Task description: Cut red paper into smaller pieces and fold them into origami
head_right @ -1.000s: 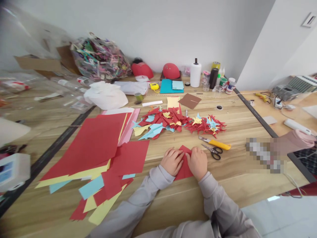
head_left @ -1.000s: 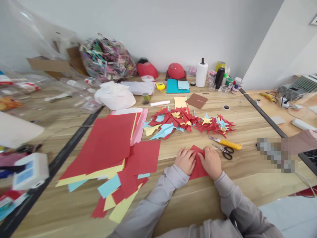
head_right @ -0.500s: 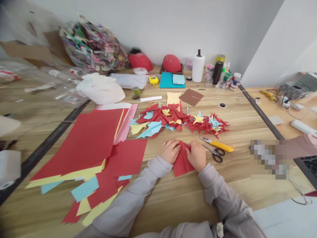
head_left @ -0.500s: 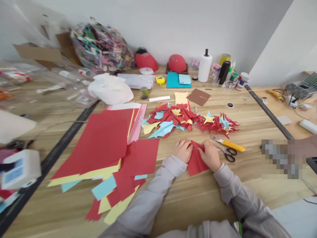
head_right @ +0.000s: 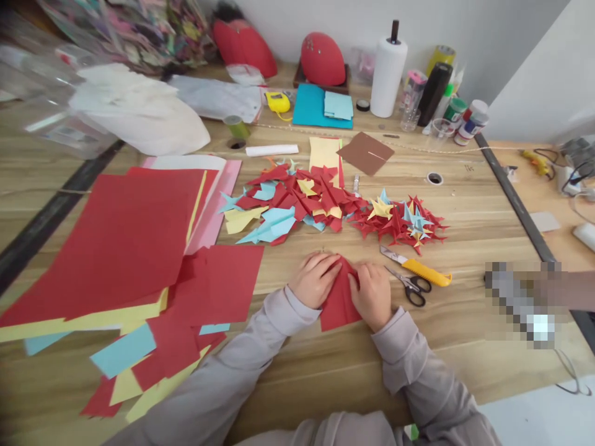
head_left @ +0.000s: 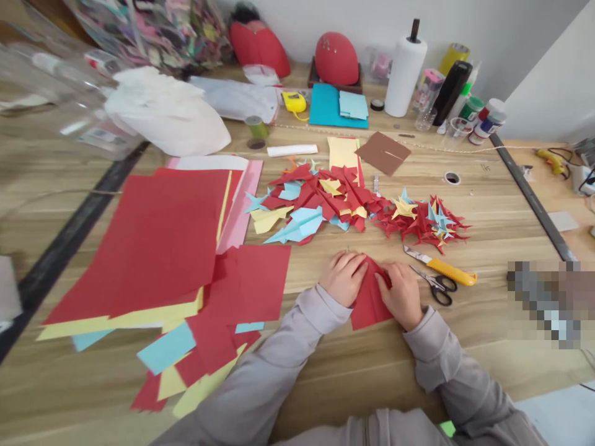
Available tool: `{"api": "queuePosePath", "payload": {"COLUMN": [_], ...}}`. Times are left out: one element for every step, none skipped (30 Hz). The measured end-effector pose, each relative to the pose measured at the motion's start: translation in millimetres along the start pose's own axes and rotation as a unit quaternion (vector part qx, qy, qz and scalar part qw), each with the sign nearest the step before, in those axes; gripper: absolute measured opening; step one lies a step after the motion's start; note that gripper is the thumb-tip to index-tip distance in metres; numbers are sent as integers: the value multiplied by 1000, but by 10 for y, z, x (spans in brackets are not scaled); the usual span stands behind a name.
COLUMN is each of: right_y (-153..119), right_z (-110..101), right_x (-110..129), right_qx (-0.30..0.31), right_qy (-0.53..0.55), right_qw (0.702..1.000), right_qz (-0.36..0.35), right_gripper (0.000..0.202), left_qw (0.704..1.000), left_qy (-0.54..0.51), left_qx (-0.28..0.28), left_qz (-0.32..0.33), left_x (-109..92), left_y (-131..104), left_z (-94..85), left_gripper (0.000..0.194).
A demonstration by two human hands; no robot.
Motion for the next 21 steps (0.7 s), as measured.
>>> {"api": "queuePosePath", "payload": {"right_y": [-1, -2, -2, -2, -3, -4, -6, -9, -13, -18, -23, -29, -35, -41, -46, -50, -52, -54, -55, -57, -60], "right_z": [-12, -21, -28, -32, -34, -35, -36, -38, -43, -51, -62, -72, -80, -85, -86, -84, -81, -77, -75, -76, -82], "right_x": [31, 67, 102, 136, 167, 197, 227, 257, 288, 320, 351, 378, 403, 426, 442, 451, 456, 457, 456, 454, 453], "right_qx": [4, 9, 15, 22, 29, 35, 39, 43, 43, 42, 38, 35, 34, 34, 36, 41, 46, 51, 55, 58, 58], "right_qy": [-1, -2, 0, 2, 6, 10, 15, 20, 24, 25, 25, 22, 18, 13, 6, 0, -4, -7, -7, -6, -4], "right_qw": [1000, 1000, 999, 999, 998, 997, 996, 995, 993, 992, 990, 989, 988, 986, 985, 984, 984, 984, 983, 983, 983], "right_qz": [-10, -22, -35, -46, -58, -69, -81, -92, -105, -118, -131, -142, -152, -161, -167, -171, -172, -173, -173, -174, -175], "right_gripper": [24, 26, 28, 29, 31, 33, 34, 35, 36, 36, 36, 36, 37, 37, 37, 38, 38, 39, 39, 39, 40], "left_qw": [1000, 1000, 1000, 999, 999, 999, 999, 999, 1000, 1000, 999, 999, 999, 999, 999, 999, 999, 999, 999, 999, 999], "left_qy": [7, 16, 25, 32, 36, 36, 34, 30, 25, 20, 15, 12, 12, 12, 14, 16, 17, 18, 20, 23, 26], "left_qx": [2, 4, 6, 7, 7, 4, -1, -7, -14, -20, -26, -31, -36, -42, -45, -46, -46, -45, -44, -45, -46], "left_qz": [-7, -12, -16, -18, -19, -17, -14, -13, -11, -12, -13, -13, -13, -12, -10, -8, -5, -2, 0, 2, 2], "left_x": [9, 16, 21, 23, 21, 15, 5, -3, -10, -14, -18, -23, -28, -34, -41, -48, -54, -58, -62, -65, -66], "left_y": [1, 2, 3, 4, 5, 7, 10, 14, 18, 24, 29, 34, 38, 40, 42, 42, 41, 39, 38, 36, 36], "left_z": [-3, -6, -10, -14, -19, -29, -44, -59, -77, -95, -113, -130, -147, -165, -179, -185, -188, -186, -183, -180, -178], "left_gripper": [32, 32, 31, 31, 31, 31, 31, 31, 30, 30, 29, 29, 28, 28, 28, 29, 31, 32, 33, 32, 31]}}
Point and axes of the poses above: each hand's wrist, its own y-axis towards the middle knuckle, its own z-axis out of the palm, x = y × z, the point moved 10 cm from there along y, towards the middle knuckle, and after that the axes turned 13 degrees about -z, right-handed, at the moved point
